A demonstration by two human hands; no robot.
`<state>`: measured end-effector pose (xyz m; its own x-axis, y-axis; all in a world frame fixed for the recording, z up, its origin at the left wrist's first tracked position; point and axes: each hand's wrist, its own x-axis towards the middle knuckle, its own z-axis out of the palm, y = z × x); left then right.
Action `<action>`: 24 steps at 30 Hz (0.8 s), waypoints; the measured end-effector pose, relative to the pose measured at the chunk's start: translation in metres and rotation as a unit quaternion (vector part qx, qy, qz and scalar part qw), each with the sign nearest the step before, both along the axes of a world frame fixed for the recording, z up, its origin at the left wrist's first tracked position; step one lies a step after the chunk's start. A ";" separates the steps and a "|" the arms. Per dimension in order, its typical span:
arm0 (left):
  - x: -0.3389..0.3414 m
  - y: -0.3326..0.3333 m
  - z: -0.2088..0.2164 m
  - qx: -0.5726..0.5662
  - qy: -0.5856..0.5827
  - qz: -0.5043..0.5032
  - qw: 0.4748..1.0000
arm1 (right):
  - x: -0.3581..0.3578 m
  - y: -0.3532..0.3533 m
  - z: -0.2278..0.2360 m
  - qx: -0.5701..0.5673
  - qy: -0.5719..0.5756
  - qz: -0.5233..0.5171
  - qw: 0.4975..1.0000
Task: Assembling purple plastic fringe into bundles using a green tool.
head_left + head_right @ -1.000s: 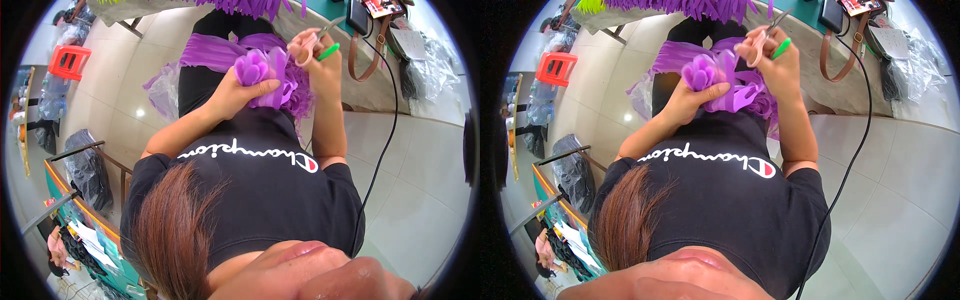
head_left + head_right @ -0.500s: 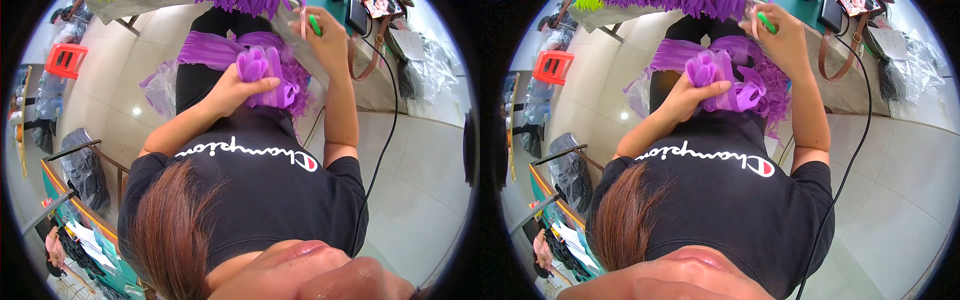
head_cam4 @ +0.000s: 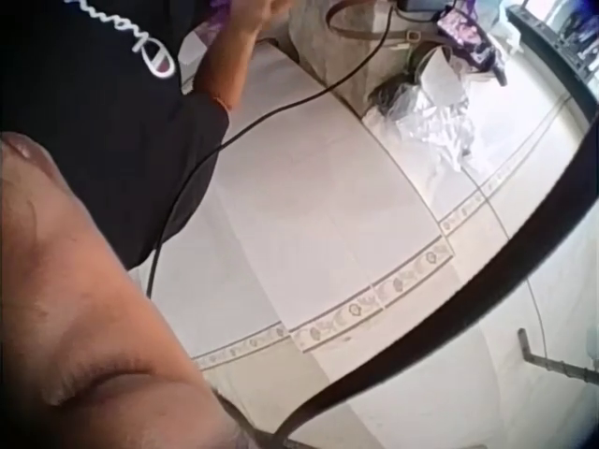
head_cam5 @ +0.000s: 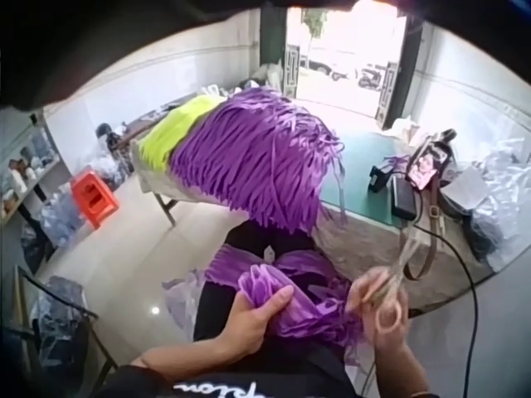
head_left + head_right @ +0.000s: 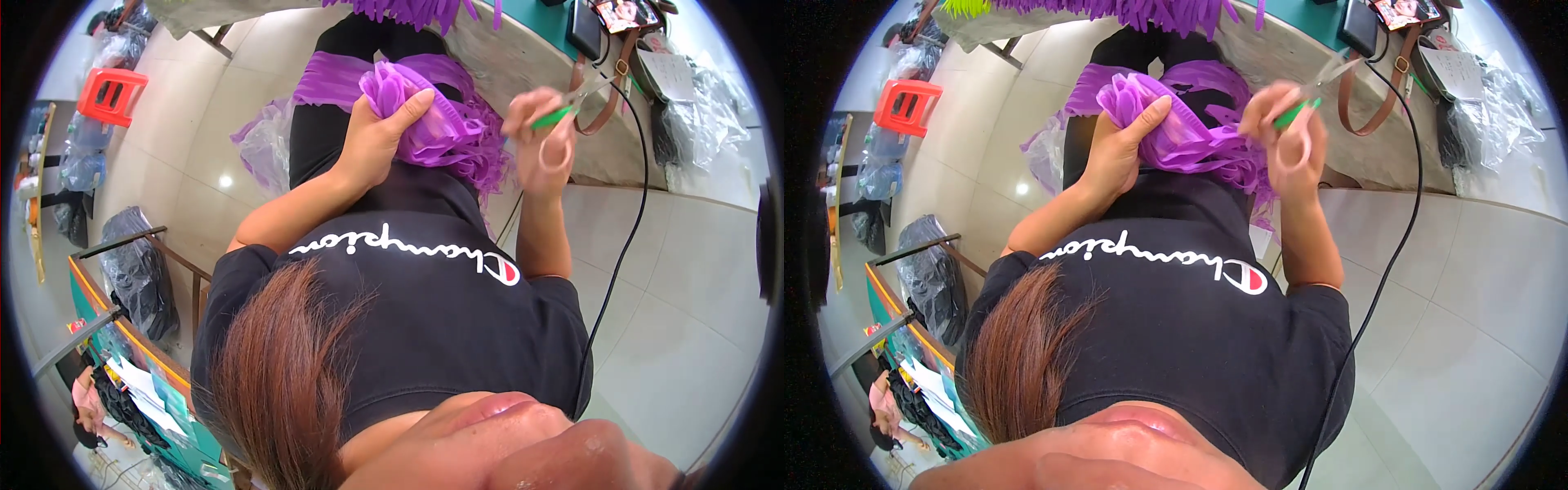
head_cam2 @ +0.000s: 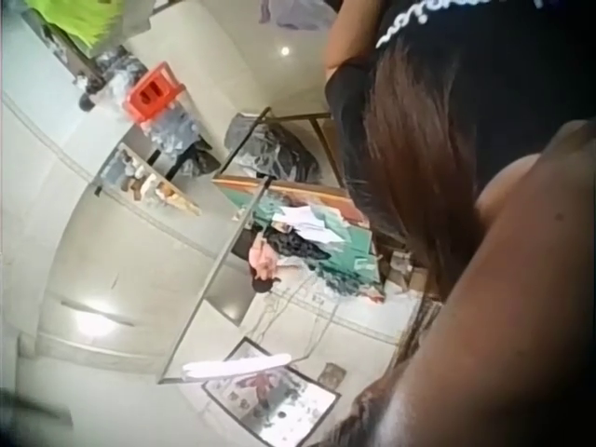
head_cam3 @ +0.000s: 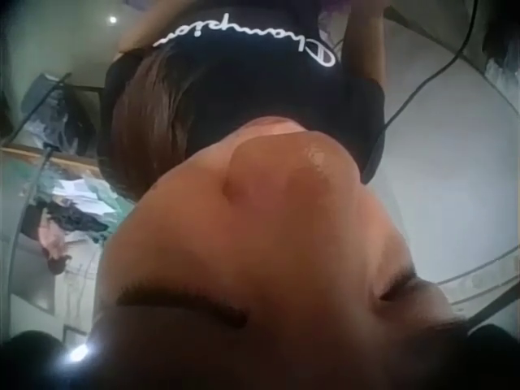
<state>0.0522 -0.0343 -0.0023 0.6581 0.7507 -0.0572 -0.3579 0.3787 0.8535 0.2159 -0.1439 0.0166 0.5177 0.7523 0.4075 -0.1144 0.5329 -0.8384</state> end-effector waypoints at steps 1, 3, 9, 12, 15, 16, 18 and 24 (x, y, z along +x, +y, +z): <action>-0.001 0.000 0.000 0.002 -0.002 0.001 1.000 | 0.017 0.008 0.012 -0.091 -0.119 -0.049 0.988; 0.000 0.000 0.001 -0.026 0.004 -0.027 0.999 | 0.050 0.033 0.025 -0.213 -0.292 -0.186 0.914; 0.006 -0.001 -0.004 -0.053 0.002 -0.006 0.999 | 0.182 0.142 -0.006 -0.385 -0.495 -0.398 0.669; -0.001 -0.001 -0.007 -0.079 -0.004 -0.024 0.997 | 0.200 0.150 -0.005 -0.447 -0.463 -0.326 0.692; -0.001 -0.001 -0.004 -0.066 0.000 -0.051 0.996 | 0.220 0.148 -0.018 -0.488 -0.371 -0.185 0.768; 0.000 0.000 -0.003 -0.068 0.000 -0.049 0.997 | 0.210 0.145 -0.022 -0.398 -0.332 -0.225 0.825; 0.000 0.001 -0.002 -0.083 0.005 -0.051 0.995 | 0.159 0.125 -0.009 -0.204 -0.291 -0.217 0.909; -0.002 -0.001 -0.003 -0.064 0.002 -0.020 0.998 | 0.010 0.018 0.014 -0.162 -0.209 -0.051 0.963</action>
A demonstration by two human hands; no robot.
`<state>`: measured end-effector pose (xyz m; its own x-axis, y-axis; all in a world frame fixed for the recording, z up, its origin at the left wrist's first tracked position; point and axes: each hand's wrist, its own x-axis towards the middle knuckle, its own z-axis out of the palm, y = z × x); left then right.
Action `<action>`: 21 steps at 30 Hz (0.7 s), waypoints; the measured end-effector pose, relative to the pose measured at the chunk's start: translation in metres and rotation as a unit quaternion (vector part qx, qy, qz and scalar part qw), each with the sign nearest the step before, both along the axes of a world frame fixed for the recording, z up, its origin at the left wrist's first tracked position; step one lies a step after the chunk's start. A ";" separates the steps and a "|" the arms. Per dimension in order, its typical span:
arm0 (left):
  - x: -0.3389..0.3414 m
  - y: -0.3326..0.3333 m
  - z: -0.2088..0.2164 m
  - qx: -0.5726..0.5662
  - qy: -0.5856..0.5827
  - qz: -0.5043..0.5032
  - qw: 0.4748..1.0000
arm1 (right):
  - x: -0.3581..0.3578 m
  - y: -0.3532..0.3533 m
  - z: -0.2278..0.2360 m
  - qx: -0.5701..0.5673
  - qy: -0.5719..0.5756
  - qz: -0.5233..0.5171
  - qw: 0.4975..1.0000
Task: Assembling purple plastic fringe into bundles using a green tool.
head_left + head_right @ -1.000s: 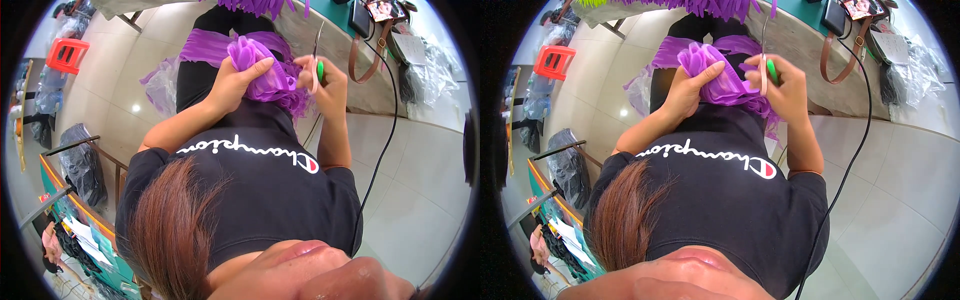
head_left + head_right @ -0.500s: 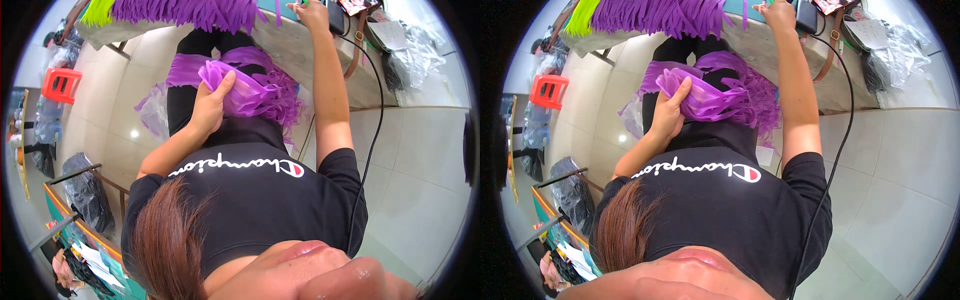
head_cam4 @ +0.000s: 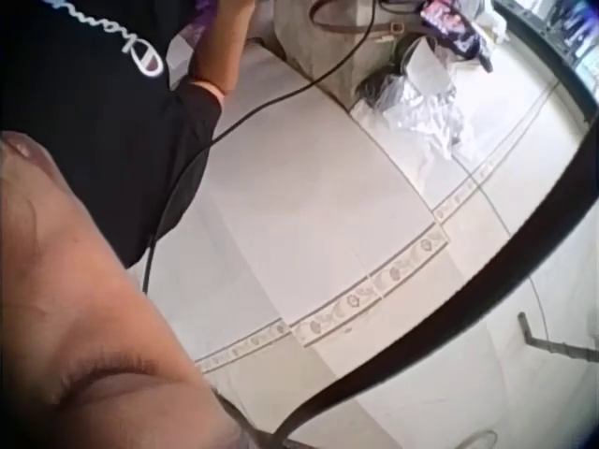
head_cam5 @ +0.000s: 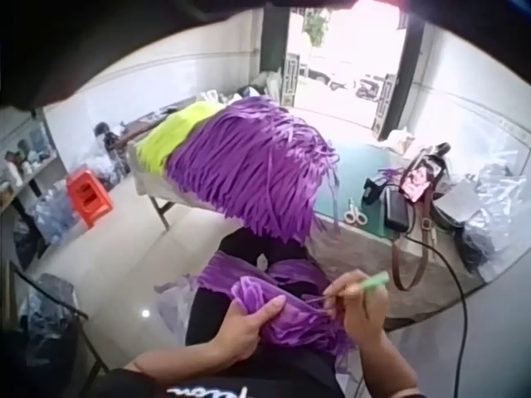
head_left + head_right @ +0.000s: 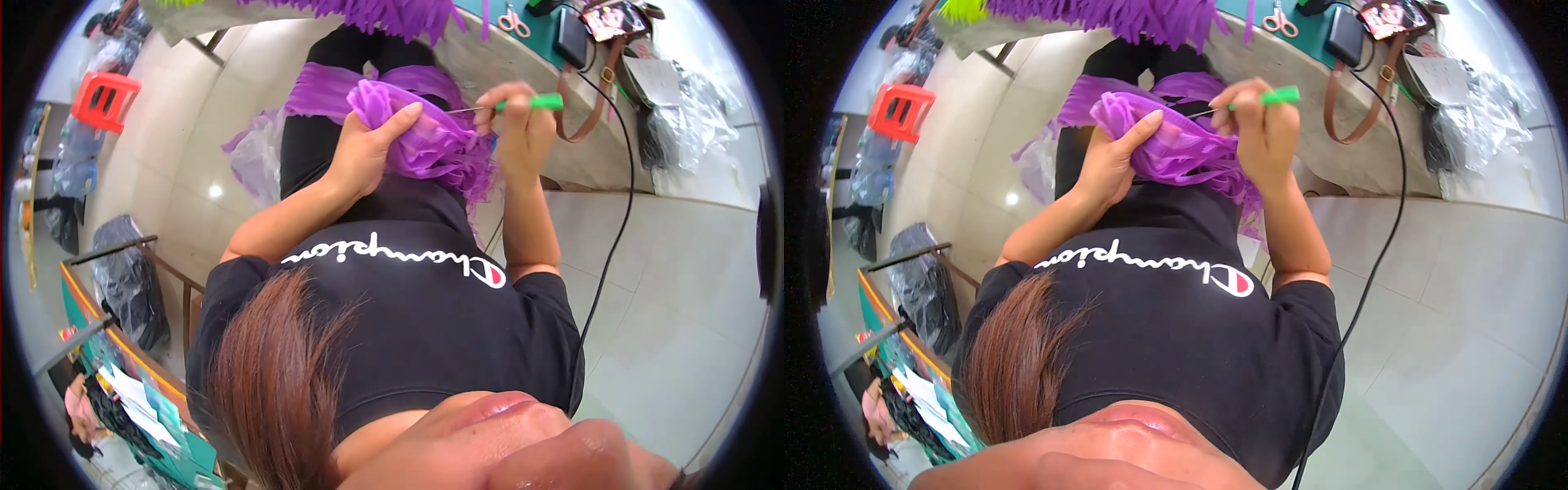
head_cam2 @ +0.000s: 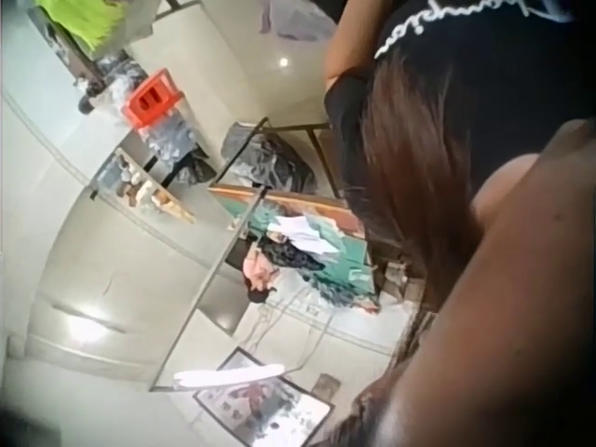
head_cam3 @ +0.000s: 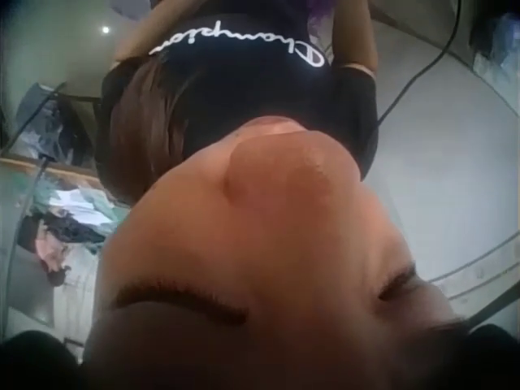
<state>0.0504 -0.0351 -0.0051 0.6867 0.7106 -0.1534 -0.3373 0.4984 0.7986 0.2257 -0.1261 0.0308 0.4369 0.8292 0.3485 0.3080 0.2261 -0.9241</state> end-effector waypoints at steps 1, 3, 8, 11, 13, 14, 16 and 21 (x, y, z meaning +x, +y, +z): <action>0.002 0.001 -0.002 0.010 0.002 -0.008 1.000 | -0.012 -0.001 -0.011 0.083 -0.048 0.008 0.995; 0.003 0.002 -0.004 0.011 -0.001 -0.011 1.000 | -0.022 -0.001 -0.021 0.167 -0.091 0.018 0.982; 0.002 0.001 -0.003 0.017 -0.019 0.018 1.000 | -0.024 0.001 -0.032 0.197 -0.270 0.027 0.942; 0.002 0.000 -0.002 0.027 -0.015 0.022 0.999 | -0.024 0.002 -0.033 0.195 -0.277 0.015 0.941; 0.002 0.000 -0.002 0.038 -0.013 0.025 0.999 | -0.024 0.002 -0.032 0.190 -0.277 0.015 0.942; 0.002 0.000 -0.002 0.045 -0.013 0.024 0.999 | -0.023 0.001 -0.031 0.189 -0.292 0.026 0.937; 0.001 0.001 -0.002 0.052 -0.014 0.024 0.998 | -0.022 0.000 -0.030 0.189 -0.308 0.037 0.932; 0.002 0.001 -0.004 0.083 0.008 0.033 0.996 | -0.022 0.001 -0.025 0.195 -0.360 0.033 0.912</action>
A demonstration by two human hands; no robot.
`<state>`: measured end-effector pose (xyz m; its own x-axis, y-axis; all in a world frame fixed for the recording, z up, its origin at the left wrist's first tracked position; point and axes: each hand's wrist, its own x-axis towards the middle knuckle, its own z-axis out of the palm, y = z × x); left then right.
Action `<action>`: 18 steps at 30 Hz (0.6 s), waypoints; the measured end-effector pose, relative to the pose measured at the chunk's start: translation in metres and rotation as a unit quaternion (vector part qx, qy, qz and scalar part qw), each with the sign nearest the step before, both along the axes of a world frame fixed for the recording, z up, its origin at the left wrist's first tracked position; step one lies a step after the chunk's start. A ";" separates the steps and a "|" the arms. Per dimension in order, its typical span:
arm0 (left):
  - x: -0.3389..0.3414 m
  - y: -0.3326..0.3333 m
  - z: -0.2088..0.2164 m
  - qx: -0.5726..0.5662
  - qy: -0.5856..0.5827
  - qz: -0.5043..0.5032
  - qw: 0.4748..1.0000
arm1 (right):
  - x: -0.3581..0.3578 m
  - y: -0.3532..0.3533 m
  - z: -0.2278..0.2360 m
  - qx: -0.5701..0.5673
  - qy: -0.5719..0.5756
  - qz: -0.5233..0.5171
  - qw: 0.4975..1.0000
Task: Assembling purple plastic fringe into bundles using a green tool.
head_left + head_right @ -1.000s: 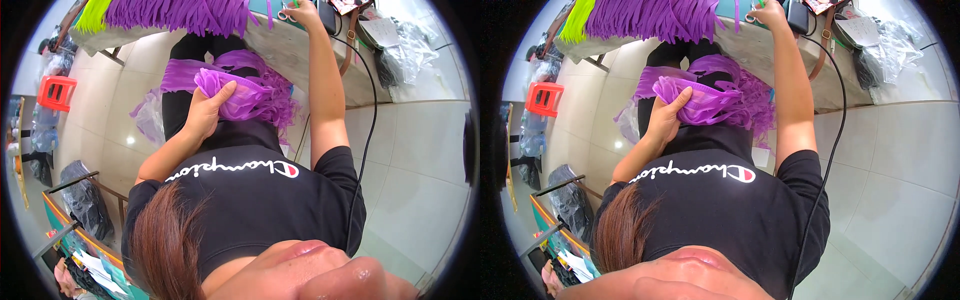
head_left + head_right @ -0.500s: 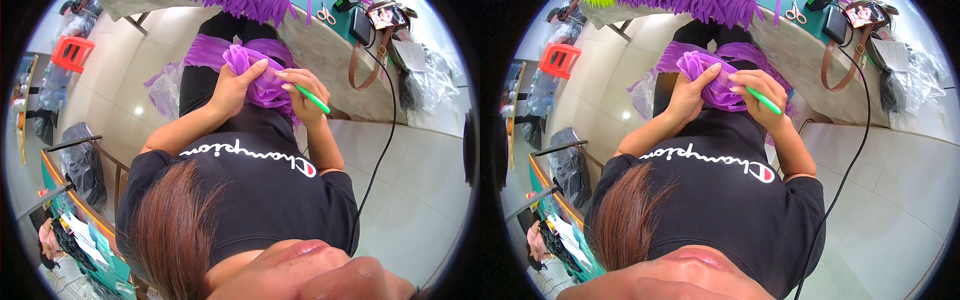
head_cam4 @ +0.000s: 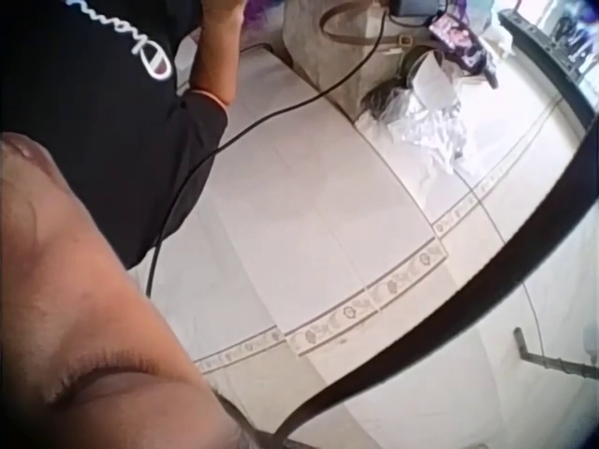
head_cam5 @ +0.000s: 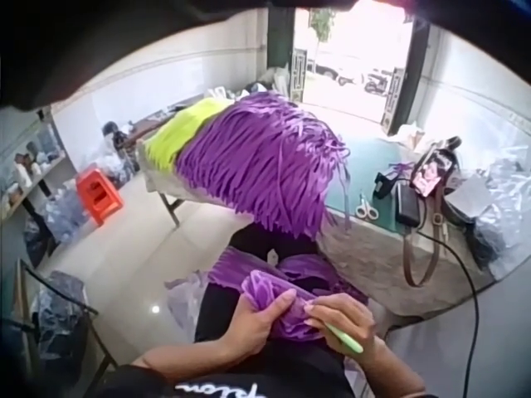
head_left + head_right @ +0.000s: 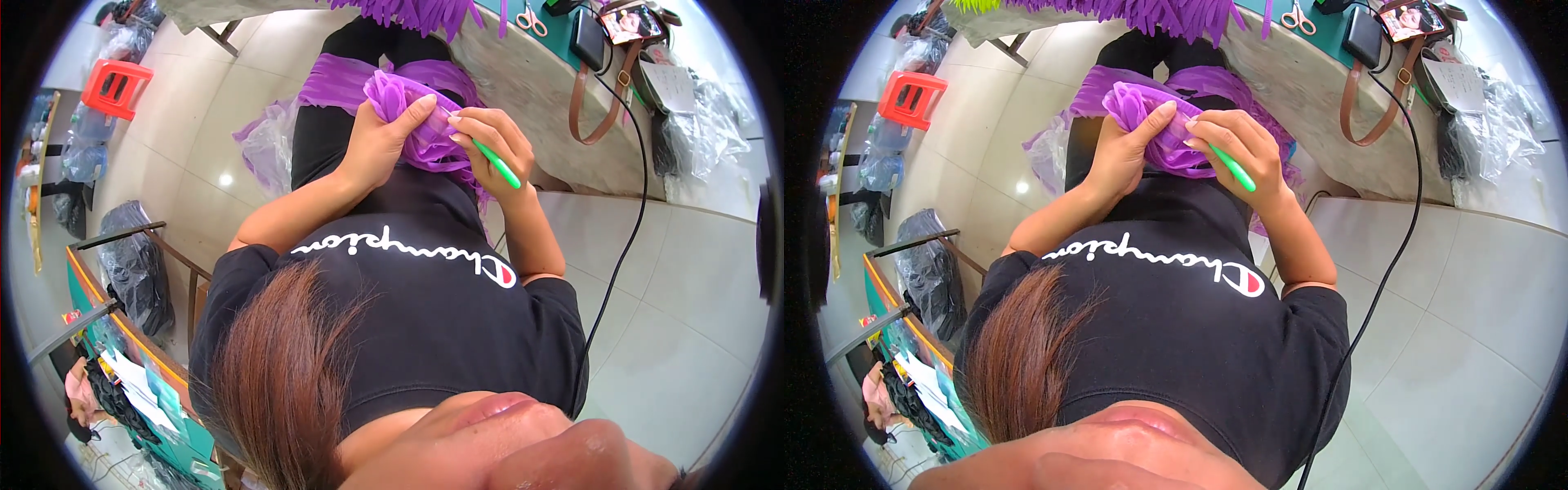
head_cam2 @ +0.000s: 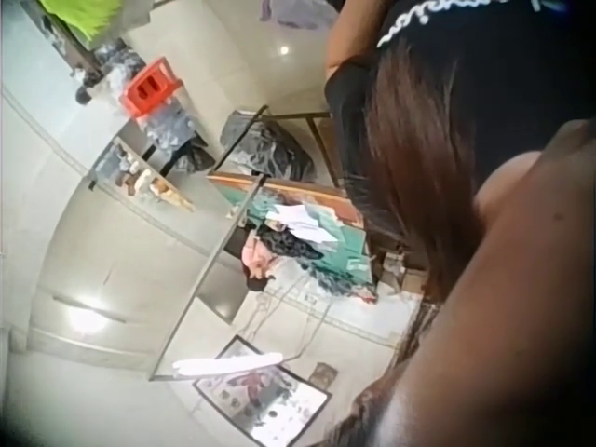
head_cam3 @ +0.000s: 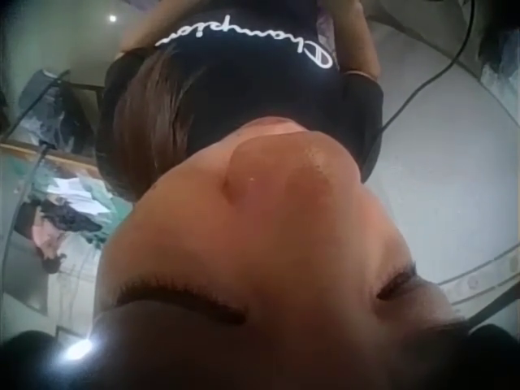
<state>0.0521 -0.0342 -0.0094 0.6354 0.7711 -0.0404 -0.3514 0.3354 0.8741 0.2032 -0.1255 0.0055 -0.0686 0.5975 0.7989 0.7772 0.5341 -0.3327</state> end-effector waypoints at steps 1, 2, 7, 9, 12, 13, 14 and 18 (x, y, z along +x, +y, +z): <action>0.000 0.000 0.000 0.000 0.000 0.000 1.000 | -0.001 0.000 0.002 0.000 0.000 0.000 1.000; 0.001 0.000 -0.001 0.022 0.005 0.009 1.000 | -0.004 -0.001 0.004 0.000 -0.031 -0.021 0.999; 0.000 0.003 -0.011 0.134 0.060 0.028 0.989 | -0.011 -0.005 0.012 -0.132 -0.090 -0.127 0.979; 0.002 0.002 -0.010 0.154 0.070 0.043 0.985 | -0.006 -0.007 0.016 -0.159 -0.015 -0.095 0.983; 0.002 0.005 -0.007 0.104 0.050 0.005 0.993 | 0.001 -0.010 0.016 -0.176 0.194 -0.033 0.965; 0.002 0.005 -0.006 0.104 0.049 0.004 0.993 | 0.002 -0.012 0.016 -0.164 0.326 -0.003 0.931; 0.003 0.004 -0.005 0.091 0.040 0.002 0.995 | 0.003 -0.012 0.016 -0.149 0.452 0.028 0.879; 0.002 0.007 -0.008 0.154 0.058 -0.016 0.986 | -0.001 0.010 0.005 -0.246 0.287 -0.001 0.926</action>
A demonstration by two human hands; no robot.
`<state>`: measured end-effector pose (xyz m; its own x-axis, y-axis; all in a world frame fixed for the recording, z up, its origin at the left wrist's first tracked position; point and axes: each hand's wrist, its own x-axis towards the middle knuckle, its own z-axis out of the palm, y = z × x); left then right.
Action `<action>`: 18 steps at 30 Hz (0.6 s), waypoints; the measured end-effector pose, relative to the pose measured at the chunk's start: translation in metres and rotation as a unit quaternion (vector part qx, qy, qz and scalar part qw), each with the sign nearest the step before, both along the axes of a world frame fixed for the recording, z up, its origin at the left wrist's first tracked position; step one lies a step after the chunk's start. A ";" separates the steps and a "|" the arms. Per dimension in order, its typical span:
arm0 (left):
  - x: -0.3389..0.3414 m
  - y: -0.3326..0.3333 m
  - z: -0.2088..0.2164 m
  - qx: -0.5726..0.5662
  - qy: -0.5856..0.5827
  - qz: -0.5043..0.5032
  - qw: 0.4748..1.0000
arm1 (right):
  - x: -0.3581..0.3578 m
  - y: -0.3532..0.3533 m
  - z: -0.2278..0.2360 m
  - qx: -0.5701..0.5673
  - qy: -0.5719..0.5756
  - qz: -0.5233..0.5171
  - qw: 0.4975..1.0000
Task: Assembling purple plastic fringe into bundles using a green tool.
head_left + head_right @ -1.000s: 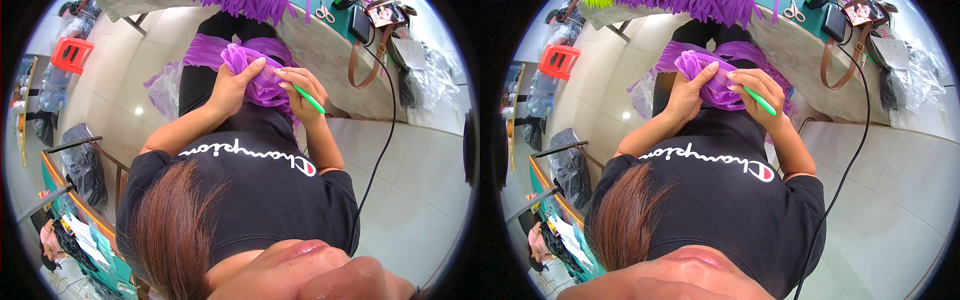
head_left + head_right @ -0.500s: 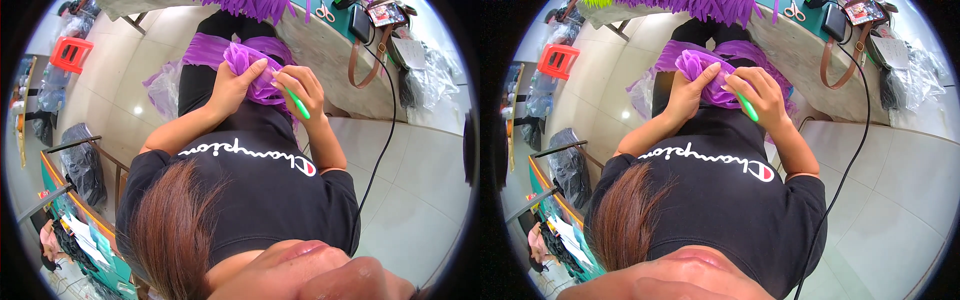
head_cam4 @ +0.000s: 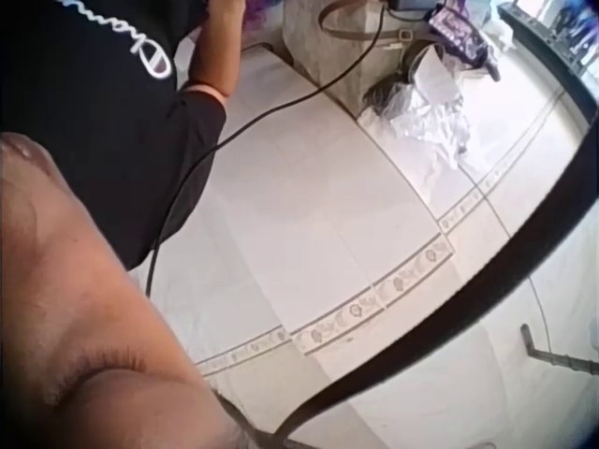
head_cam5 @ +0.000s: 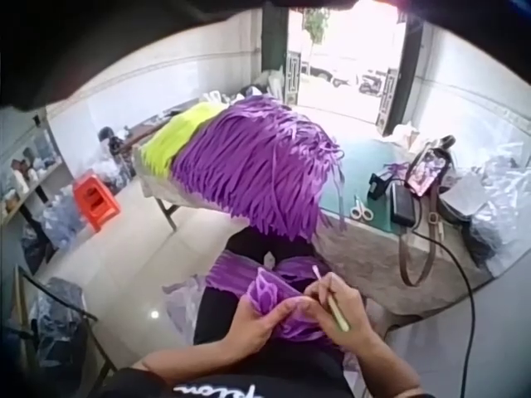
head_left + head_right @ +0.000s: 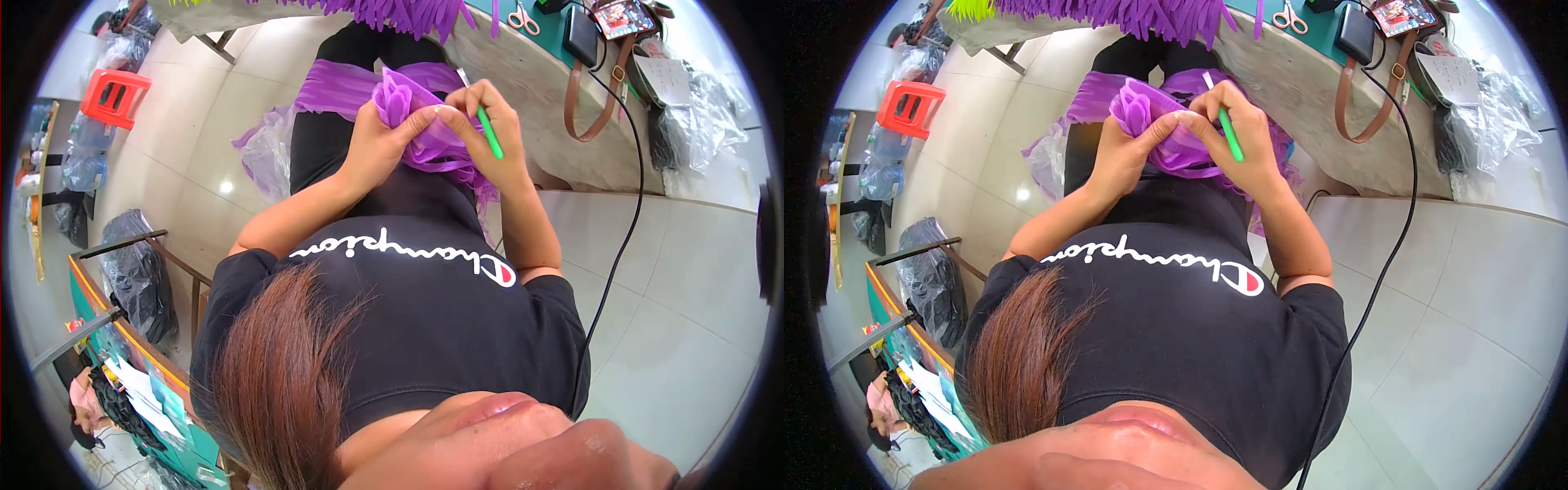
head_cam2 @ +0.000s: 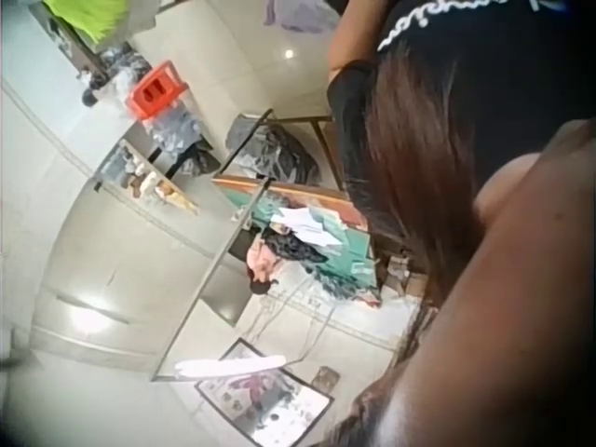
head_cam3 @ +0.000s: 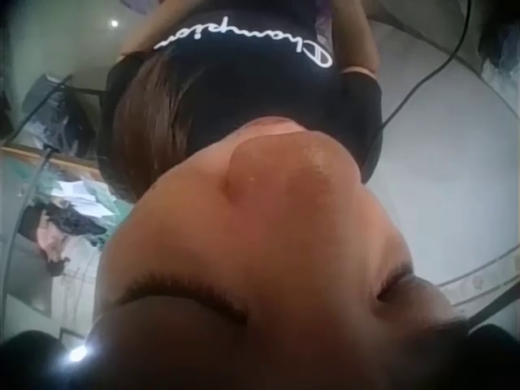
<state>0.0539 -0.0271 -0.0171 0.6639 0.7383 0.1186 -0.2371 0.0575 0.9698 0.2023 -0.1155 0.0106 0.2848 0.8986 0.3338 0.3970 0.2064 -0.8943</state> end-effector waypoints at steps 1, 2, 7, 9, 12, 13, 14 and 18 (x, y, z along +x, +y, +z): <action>0.000 0.001 0.004 0.000 0.001 -0.001 1.000 | -0.001 0.002 -0.001 0.007 0.082 0.017 0.996; 0.001 0.003 0.009 0.123 0.024 0.021 0.992 | 0.000 0.001 0.002 0.008 0.083 0.016 0.996; 0.006 0.022 0.003 0.299 0.086 0.053 0.949 | 0.015 -0.016 0.014 -0.005 0.377 0.084 0.922; 0.009 0.026 -0.008 0.161 0.030 0.031 0.986 | 0.021 -0.021 0.013 0.015 0.406 0.111 0.907; 0.011 0.028 -0.017 -0.088 -0.060 -0.001 0.994 | 0.028 -0.020 0.015 0.059 0.484 0.130 0.863; 0.010 0.030 -0.021 -0.123 -0.084 -0.005 0.989 | 0.033 -0.024 0.017 0.071 0.491 0.143 0.856; 0.009 0.032 -0.023 -0.157 -0.107 -0.010 0.982 | 0.034 -0.027 0.020 0.070 0.491 0.144 0.856; 0.008 0.032 -0.018 -0.228 -0.075 -0.003 0.971 | 0.034 -0.031 0.027 0.088 0.422 0.089 0.898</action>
